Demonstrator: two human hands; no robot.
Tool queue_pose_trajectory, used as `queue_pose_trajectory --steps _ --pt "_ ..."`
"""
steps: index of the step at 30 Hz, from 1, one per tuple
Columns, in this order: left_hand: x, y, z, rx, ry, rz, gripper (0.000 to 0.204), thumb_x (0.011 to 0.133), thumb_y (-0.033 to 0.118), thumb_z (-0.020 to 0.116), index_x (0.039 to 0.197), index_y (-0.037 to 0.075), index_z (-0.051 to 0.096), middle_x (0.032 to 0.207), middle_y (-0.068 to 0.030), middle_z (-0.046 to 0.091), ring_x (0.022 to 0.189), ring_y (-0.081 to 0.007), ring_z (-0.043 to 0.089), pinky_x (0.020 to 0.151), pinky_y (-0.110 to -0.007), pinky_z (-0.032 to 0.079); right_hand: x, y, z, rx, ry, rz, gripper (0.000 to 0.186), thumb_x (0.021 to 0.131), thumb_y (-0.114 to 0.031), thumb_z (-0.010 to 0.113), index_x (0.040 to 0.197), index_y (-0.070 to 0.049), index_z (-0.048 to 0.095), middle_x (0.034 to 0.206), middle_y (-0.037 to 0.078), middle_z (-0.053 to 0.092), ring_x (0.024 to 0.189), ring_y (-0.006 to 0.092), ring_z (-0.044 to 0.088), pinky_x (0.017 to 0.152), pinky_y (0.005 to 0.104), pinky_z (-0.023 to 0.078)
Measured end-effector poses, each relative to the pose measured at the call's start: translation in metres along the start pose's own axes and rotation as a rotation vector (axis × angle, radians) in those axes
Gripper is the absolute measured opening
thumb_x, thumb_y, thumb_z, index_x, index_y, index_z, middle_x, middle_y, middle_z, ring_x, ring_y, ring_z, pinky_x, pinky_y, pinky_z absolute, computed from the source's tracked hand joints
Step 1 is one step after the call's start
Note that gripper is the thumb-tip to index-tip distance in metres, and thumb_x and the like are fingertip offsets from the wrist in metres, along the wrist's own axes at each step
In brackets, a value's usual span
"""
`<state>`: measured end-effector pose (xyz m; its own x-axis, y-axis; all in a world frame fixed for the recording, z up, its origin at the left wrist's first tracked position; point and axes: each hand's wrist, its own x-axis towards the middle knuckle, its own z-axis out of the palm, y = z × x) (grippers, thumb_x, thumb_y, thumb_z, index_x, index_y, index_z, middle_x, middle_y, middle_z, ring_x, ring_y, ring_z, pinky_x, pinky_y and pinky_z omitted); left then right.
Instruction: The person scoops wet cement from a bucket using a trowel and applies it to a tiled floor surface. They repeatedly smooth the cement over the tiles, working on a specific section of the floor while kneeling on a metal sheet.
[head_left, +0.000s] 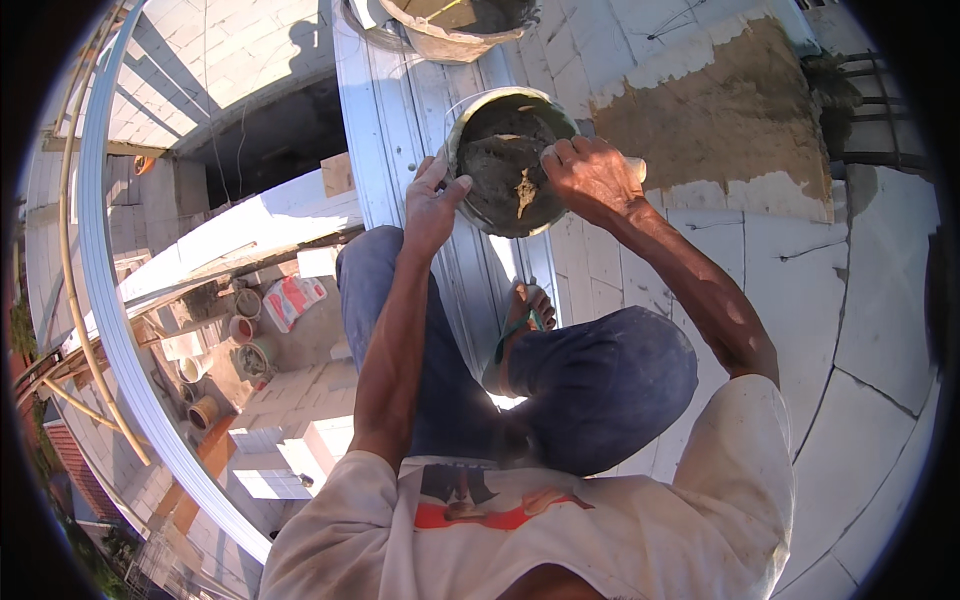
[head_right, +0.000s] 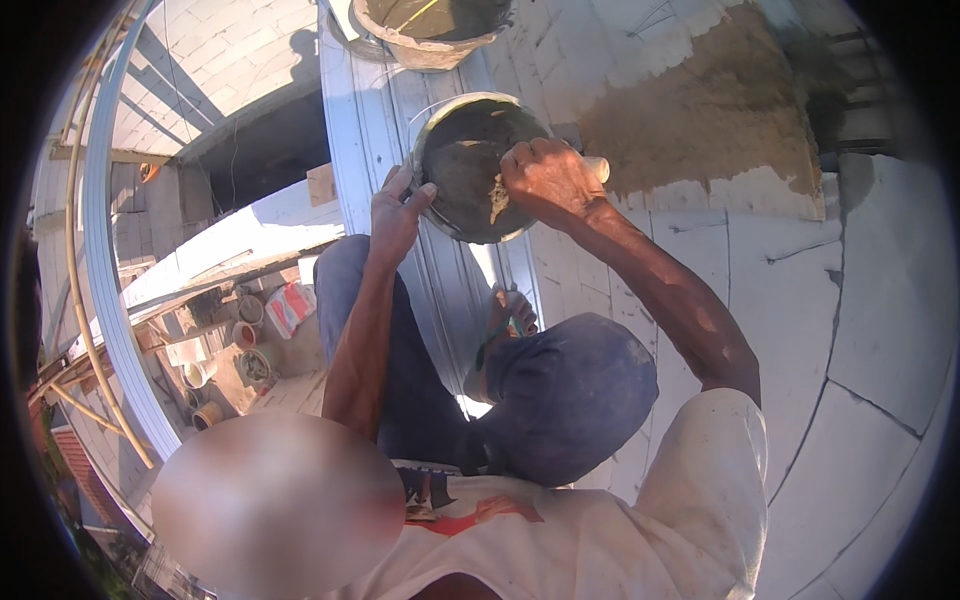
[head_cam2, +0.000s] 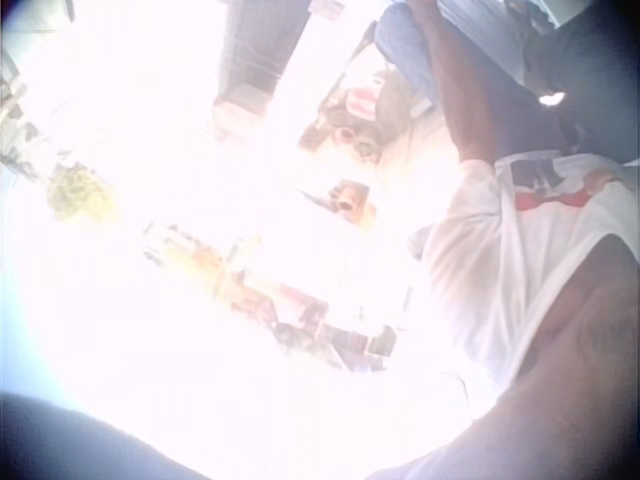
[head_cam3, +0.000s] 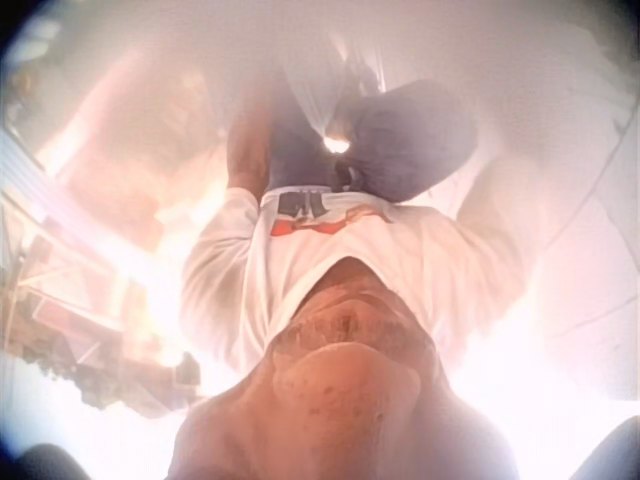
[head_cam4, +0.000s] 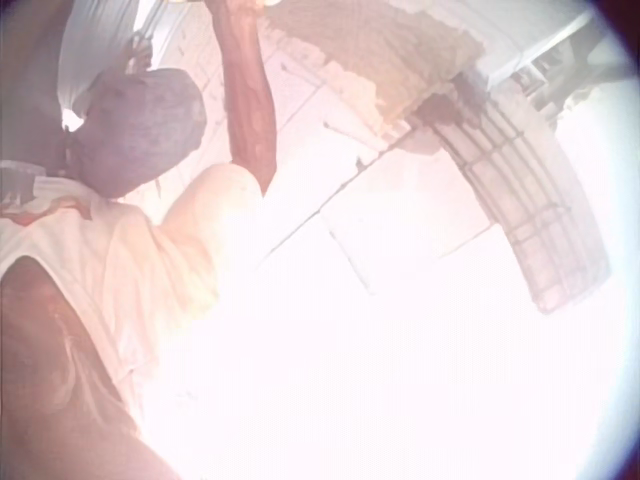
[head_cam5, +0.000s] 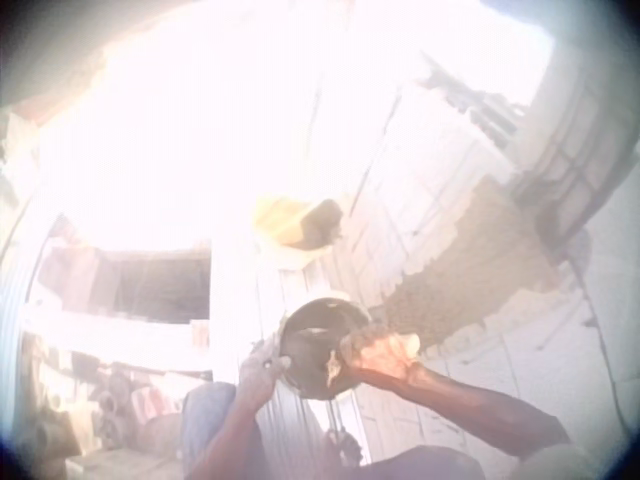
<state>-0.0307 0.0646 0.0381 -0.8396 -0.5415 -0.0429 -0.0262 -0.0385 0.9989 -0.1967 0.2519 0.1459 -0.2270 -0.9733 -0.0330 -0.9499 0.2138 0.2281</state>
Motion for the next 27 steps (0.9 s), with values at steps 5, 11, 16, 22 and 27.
queue_pose_trajectory --steps 5,11,16,22,27 --pt "0.0 0.007 -0.001 -0.012 -0.038 -0.021 0.051 0.092 0.012 0.068 0.141 -0.002 0.061 0.117 -0.0101 0.058 0.112 -0.022 0.057 0.102 -0.033 0.044 -0.055 0.006 -0.006 0.385 -0.157 0.526 0.027 0.086 -0.017 0.075 0.11 -0.004 0.072 0.101 0.019 0.074 0.094 0.0395 0.073 0.081 0.0466 0.06" --pt "-0.007 0.0 0.012 0.087 -0.103 0.044 0.052 0.097 0.015 0.066 0.146 -0.002 0.058 0.122 -0.0104 0.06 0.117 -0.0212 0.057 0.104 -0.033 0.043 -0.032 -0.019 0.03 0.798 -0.413 0.626 0.043 0.088 -0.024 0.076 0.118 0.006 0.071 0.11 0.03 0.073 0.105 0.044 0.072 0.092 0.0487 0.058" --pt "-0.006 -0.001 0.019 0.089 -0.087 0.062 0.053 0.098 0.016 0.066 0.147 -0.001 0.056 0.122 -0.0094 0.06 0.118 -0.0213 0.056 0.105 -0.033 0.043 -0.025 -0.033 0.025 1.022 -0.37 0.746 0.044 0.089 -0.024 0.077 0.117 0.01 0.071 0.11 0.028 0.075 0.105 0.0366 0.074 0.093 0.0449 0.057" --pt "-0.005 0.008 0.023 0.088 -0.062 0.052 0.05 0.098 0.015 0.067 0.143 -0.003 0.059 0.12 -0.0101 0.059 0.117 -0.0222 0.055 0.106 -0.033 0.041 -0.059 -0.044 0.031 1.288 -0.275 0.905 0.041 0.09 -0.025 0.078 0.12 0.003 0.072 0.114 0.022 0.075 0.107 0.028 0.072 0.095 0.0401 0.054" --pt "-0.005 0.001 0.023 -0.109 0.055 -0.019 0.049 0.101 0.014 0.064 0.146 -0.003 0.057 0.128 -0.0092 0.059 0.123 -0.0219 0.054 0.109 -0.033 0.041 -0.059 -0.038 0.017 1.236 -0.187 0.858 0.045 0.092 -0.026 0.076 0.127 0.001 0.07 0.118 0.024 0.074 0.11 0.0312 0.072 0.097 0.0402 0.054"
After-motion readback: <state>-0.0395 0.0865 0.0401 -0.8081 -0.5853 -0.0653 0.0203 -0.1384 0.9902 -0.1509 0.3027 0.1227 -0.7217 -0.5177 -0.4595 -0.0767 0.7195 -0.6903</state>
